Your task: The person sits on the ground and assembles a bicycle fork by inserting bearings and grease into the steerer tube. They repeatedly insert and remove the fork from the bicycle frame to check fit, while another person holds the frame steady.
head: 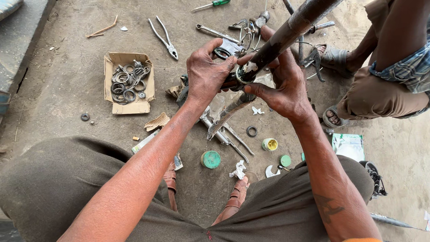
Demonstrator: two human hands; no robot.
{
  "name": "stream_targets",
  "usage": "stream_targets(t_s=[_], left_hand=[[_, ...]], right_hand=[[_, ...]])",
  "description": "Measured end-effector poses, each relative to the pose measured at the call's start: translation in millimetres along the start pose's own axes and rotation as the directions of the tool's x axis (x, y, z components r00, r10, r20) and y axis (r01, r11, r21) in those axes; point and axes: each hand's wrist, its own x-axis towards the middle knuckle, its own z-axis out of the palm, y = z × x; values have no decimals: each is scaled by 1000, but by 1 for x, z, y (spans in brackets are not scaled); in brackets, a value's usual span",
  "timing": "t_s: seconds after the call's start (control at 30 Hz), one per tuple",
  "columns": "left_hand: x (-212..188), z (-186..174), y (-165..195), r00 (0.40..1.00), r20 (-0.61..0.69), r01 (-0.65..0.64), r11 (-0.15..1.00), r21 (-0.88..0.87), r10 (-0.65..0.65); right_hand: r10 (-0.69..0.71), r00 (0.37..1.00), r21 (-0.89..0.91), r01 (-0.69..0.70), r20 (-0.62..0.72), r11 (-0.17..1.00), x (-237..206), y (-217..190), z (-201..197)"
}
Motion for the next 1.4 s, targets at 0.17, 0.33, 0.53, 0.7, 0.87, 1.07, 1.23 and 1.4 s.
stream_targets(t_s=[0.17, 0.33, 0.53, 0.7, 0.87, 1.07, 1.23, 1.4], left_hand=[[-1, 0, -5, 1000, 9, -24, 1000, 12, 24], [1, 2, -7, 999, 23, -35, 999, 3, 35], [0, -3, -6, 995, 86, 52, 998, -45, -48], [-1, -4, -4, 995, 96, -7, 998, -70, 14], [-1, -4, -4, 995, 95, -22, 998, -64, 28], [-2, -3, -7, 991, 99, -81, 992, -93, 90], [-2, -4, -7, 994, 110, 4, 991, -134, 11], [-2, -4, -5, 994, 104, -9, 996, -94, 18]], right_hand=[[0, 1000, 161, -1, 3, 987, -1, 8, -2], [9, 999, 136, -14, 37, 991, 1, 14, -6], [6, 997, 93, -13, 73, 996, 8, 14, -11], [22, 991, 0, -23, 135, 1000, 13, 12, -19], [67, 989, -128, -50, 133, 991, 17, 11, -20], [45, 993, -93, -35, 108, 995, 17, 7, -17], [71, 997, -164, -66, 28, 984, 11, 7, -7], [29, 1000, -212, -30, -10, 977, 6, 12, -1]])
